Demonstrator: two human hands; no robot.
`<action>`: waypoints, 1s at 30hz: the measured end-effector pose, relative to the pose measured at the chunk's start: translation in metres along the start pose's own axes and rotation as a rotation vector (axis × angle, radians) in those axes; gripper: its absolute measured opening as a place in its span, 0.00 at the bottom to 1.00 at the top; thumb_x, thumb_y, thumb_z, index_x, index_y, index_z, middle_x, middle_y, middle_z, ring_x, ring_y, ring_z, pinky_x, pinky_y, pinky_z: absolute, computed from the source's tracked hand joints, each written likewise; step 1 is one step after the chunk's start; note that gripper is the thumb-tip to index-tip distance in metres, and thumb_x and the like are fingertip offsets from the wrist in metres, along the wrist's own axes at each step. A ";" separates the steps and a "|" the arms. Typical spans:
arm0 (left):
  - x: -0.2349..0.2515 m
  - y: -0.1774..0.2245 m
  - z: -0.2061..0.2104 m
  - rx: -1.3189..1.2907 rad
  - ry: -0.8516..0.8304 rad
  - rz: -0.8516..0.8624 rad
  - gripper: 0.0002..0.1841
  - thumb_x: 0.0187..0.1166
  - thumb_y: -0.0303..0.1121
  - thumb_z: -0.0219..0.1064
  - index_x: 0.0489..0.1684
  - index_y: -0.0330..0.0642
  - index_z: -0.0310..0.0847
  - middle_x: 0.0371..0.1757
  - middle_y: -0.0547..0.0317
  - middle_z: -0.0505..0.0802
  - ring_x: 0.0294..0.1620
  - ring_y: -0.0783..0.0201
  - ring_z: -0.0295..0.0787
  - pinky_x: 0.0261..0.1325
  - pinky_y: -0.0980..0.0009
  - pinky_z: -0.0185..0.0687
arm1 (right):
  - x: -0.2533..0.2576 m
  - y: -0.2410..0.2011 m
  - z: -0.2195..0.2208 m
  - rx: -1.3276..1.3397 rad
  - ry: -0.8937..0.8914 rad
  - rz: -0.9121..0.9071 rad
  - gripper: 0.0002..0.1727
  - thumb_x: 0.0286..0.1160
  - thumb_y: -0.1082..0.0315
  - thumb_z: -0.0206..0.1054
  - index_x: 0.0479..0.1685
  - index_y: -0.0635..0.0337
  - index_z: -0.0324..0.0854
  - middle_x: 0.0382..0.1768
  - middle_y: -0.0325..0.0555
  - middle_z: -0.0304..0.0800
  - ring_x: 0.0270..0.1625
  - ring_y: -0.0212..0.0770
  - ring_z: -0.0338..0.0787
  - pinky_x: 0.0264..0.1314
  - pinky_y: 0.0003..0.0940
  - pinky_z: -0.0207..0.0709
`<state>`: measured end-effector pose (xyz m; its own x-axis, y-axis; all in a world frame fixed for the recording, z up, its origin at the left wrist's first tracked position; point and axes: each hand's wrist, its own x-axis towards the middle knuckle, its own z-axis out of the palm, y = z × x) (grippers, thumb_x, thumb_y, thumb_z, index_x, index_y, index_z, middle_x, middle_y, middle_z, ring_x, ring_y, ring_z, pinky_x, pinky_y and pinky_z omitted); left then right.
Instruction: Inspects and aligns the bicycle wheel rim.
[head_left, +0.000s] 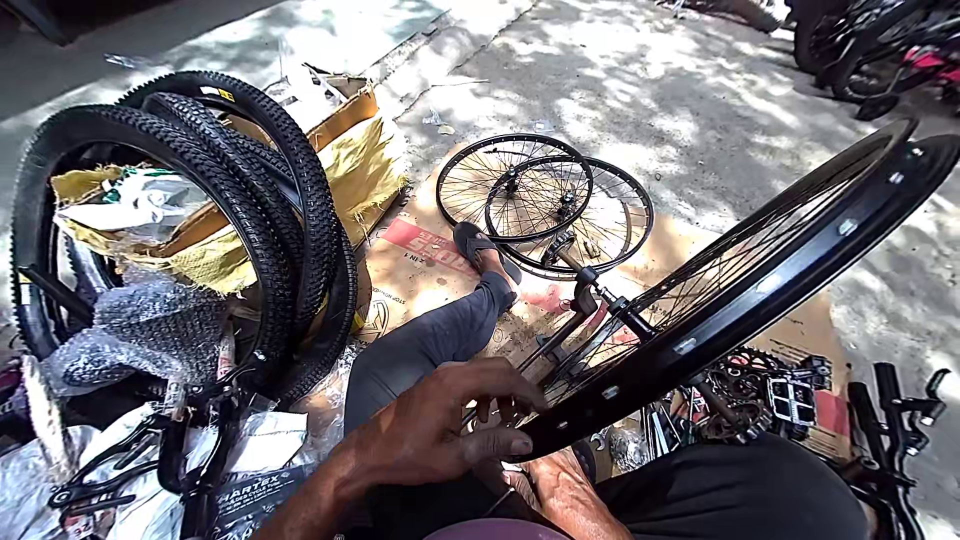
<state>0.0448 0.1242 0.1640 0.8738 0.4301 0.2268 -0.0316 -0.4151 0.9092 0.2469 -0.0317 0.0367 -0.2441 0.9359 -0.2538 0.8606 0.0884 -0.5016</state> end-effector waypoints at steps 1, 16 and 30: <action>-0.004 -0.003 -0.003 0.170 -0.116 -0.091 0.13 0.80 0.45 0.70 0.47 0.46 0.89 0.39 0.68 0.91 0.40 0.74 0.87 0.45 0.74 0.85 | 0.000 0.000 0.000 0.002 0.005 0.000 0.22 0.85 0.46 0.57 0.46 0.50 0.93 0.45 0.48 0.95 0.58 0.50 0.91 0.81 0.56 0.63; -0.004 -0.007 0.003 0.532 -0.359 -0.326 0.15 0.81 0.48 0.68 0.50 0.49 0.89 0.41 0.60 0.91 0.46 0.60 0.88 0.54 0.55 0.83 | 0.007 -0.005 -0.013 0.005 -0.123 0.052 0.28 0.88 0.45 0.48 0.56 0.50 0.92 0.56 0.51 0.94 0.66 0.52 0.89 0.84 0.58 0.58; -0.011 -0.032 0.023 0.551 -0.386 -0.279 0.13 0.82 0.43 0.67 0.36 0.44 0.88 0.36 0.53 0.92 0.45 0.52 0.91 0.56 0.49 0.82 | 0.006 -0.005 -0.011 0.005 -0.122 0.050 0.29 0.89 0.44 0.47 0.56 0.50 0.91 0.56 0.52 0.94 0.65 0.54 0.89 0.84 0.60 0.59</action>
<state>0.0476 0.1143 0.1239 0.9257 0.3078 -0.2199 0.3776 -0.7186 0.5839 0.2461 -0.0228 0.0462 -0.2535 0.8906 -0.3775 0.8711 0.0404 -0.4895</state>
